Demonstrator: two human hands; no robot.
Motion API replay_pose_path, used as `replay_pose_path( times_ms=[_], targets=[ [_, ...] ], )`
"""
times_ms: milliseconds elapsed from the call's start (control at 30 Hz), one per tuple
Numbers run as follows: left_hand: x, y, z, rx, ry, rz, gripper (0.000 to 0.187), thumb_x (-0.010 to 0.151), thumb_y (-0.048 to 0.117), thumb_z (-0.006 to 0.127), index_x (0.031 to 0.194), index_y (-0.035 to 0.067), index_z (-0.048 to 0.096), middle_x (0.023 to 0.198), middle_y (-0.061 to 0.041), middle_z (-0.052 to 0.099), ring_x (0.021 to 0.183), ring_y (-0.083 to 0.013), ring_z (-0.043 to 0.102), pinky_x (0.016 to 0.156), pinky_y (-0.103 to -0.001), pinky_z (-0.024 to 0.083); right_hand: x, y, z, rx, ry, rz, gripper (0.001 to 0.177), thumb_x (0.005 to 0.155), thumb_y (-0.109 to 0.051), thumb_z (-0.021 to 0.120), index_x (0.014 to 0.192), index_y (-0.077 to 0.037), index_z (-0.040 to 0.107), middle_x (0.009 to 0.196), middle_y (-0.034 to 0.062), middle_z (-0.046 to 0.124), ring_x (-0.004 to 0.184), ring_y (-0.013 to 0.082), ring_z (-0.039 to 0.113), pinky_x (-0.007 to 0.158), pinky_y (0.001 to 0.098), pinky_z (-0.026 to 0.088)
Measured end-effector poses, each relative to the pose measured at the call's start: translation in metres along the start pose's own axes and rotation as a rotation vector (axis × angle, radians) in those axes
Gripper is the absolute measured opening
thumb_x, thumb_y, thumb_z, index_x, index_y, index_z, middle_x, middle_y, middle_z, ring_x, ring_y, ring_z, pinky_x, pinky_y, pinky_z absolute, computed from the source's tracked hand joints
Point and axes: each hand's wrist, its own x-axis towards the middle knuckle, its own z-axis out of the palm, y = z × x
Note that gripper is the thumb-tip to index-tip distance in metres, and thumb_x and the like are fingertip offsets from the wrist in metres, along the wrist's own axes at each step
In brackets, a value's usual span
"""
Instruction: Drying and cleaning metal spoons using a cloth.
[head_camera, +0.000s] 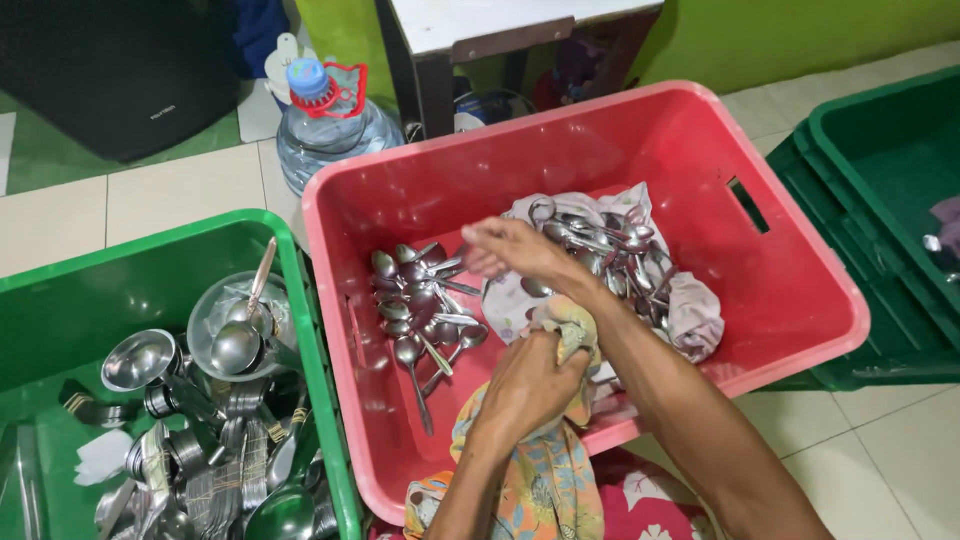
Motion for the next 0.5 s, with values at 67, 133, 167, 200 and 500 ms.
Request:
replay_pose_path(
  times_ms=[67,133,167,200,500],
  targets=[
    [-0.010,0.006,-0.013,-0.075,0.044,-0.005,0.044,0.089,0.033,0.057,0.098,-0.008,0.072,0.093,-0.032,0.072,0.104,-0.0530,0.068,0.083,-0.063,0.049,0.007,-0.004,-0.017,-0.045,0.057,-0.024,0.065,0.100,-0.053,0.056,0.139,-0.001,0.050,0.114,0.0313,0.069,0.105,0.0349,0.072,0.086,0.0450,0.059],
    [-0.013,0.008,-0.020,-0.156,0.085,-0.006,0.041,0.088,0.028,0.057,0.101,-0.008,0.073,0.091,-0.032,0.073,0.102,-0.0514,0.070,0.081,-0.062,0.051,0.013,0.000,-0.049,-0.096,0.119,-0.044,0.066,0.103,-0.056,0.048,0.137,0.000,0.048,0.118,0.0356,0.067,0.109,0.0423,0.069,0.090,0.0521,0.057],
    [-0.013,0.007,-0.021,-0.265,0.228,-0.098,0.042,0.088,0.031,0.060,0.103,-0.004,0.075,0.089,-0.030,0.073,0.099,-0.0494,0.071,0.079,-0.060,0.050,0.016,0.005,-0.072,-0.095,0.189,-0.034,0.057,0.102,-0.053,0.053,0.129,-0.002,0.055,0.110,0.0308,0.070,0.095,0.0358,0.073,0.078,0.0447,0.060],
    [-0.012,0.006,-0.023,-0.372,0.373,-0.190,0.043,0.087,0.035,0.062,0.104,-0.001,0.078,0.087,-0.029,0.074,0.096,-0.0474,0.073,0.078,-0.058,0.050,0.019,0.010,-0.094,-0.093,0.259,-0.026,0.049,0.102,-0.050,0.059,0.121,-0.005,0.062,0.103,0.0260,0.074,0.081,0.0293,0.077,0.067,0.0373,0.064],
    [-0.026,0.011,-0.053,-0.799,1.010,-0.285,0.039,0.088,0.040,0.067,0.107,0.007,0.073,0.076,-0.011,0.065,0.071,-0.0198,0.062,0.072,-0.038,0.052,-0.005,0.147,-0.227,-0.622,0.569,-0.074,0.025,0.086,-0.031,0.079,0.087,-0.008,0.070,0.069,0.0144,0.072,0.062,0.0294,0.073,0.047,0.0387,0.056]
  ],
)
